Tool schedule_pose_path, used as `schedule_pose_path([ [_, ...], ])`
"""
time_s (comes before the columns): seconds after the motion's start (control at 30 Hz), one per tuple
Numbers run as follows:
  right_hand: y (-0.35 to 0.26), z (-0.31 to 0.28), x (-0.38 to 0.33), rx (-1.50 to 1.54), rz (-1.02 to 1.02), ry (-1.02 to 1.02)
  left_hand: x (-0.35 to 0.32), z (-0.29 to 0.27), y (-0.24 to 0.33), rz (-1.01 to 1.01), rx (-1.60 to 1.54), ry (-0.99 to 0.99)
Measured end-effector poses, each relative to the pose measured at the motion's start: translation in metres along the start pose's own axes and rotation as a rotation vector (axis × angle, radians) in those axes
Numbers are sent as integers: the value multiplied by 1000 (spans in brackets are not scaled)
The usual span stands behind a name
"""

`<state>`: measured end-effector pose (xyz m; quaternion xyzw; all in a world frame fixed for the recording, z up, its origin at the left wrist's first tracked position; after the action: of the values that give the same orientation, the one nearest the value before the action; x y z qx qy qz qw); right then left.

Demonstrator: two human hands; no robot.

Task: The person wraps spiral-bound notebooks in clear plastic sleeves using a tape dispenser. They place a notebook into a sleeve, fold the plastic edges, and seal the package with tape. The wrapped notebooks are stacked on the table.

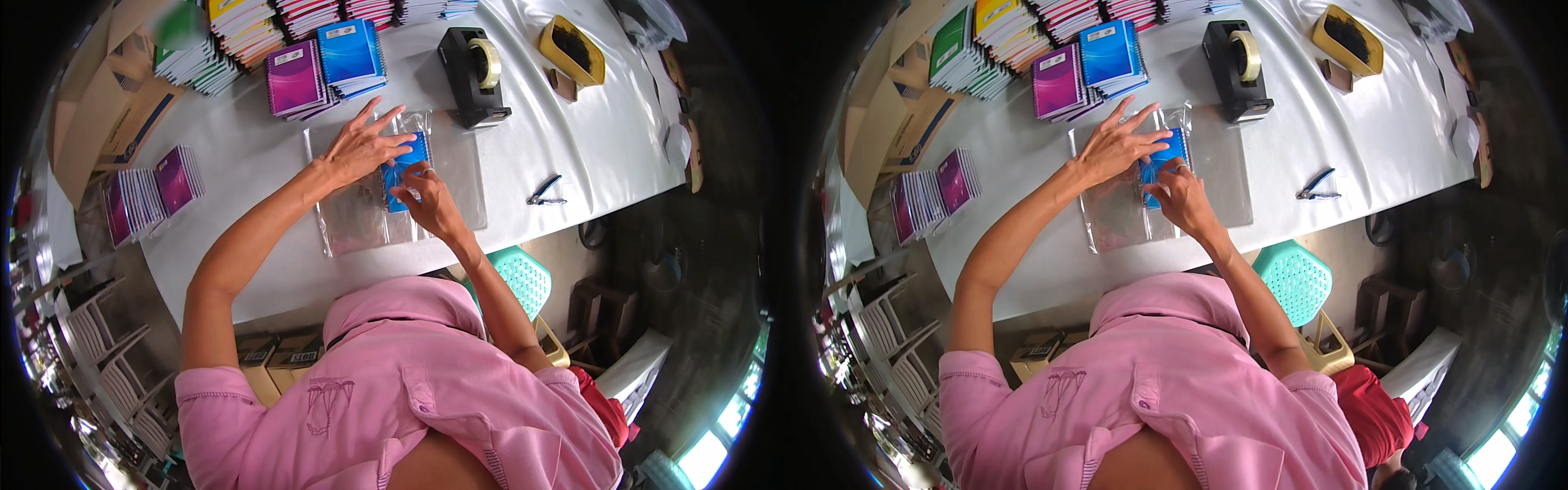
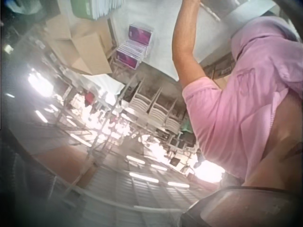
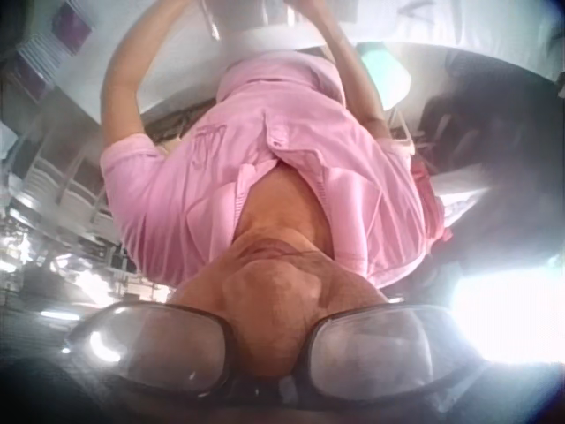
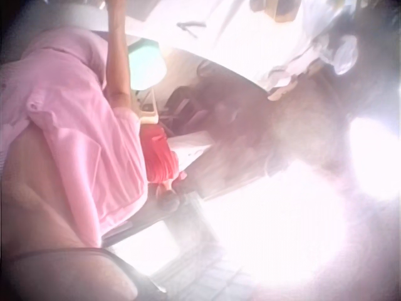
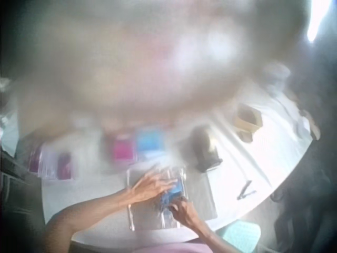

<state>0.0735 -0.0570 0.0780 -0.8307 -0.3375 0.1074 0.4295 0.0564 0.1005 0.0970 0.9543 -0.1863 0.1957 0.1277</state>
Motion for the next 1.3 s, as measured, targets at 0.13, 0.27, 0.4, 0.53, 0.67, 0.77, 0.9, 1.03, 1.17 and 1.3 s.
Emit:
schedule_pose_path([
  [0.13,8,0,-12,-16,-108,-10,7,19,0,109,-44,27],
  [0.27,-1,-30,-11,-145,-281,86,-2,22,-4,85,6,65],
  [0.4,10,-27,-17,-324,-351,-27,6,21,1,87,-18,76],
  [0.53,13,-30,-11,-316,-334,-115,11,30,-2,79,-44,43],
  [0.67,19,-31,-10,-298,-323,-120,29,38,-3,-101,-96,-62],
  [0.77,26,-35,-5,-210,-273,-179,40,43,-9,-250,-147,-141],
  [0.9,54,-81,41,292,12,-1,49,56,-7,-317,-43,-306],
  [1.03,132,-159,111,-182,15,618,68,80,-1,-327,16,-356],
  [1.17,160,-153,141,149,632,78,71,82,-7,-364,-30,-427],
  [1.3,155,-148,132,432,645,30,70,77,-13,-405,-49,-456],
])
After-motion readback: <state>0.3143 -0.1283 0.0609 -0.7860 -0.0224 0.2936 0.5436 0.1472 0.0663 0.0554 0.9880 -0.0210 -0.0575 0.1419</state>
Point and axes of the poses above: each hand's wrist, its own x-axis towards the middle knuckle, its own z-axis out of the palm, y = z × x, the point moved 4 cm from there along x, towards the middle knuckle, and after that the axes turned 11 degrees about y, right-handed, at the moved point
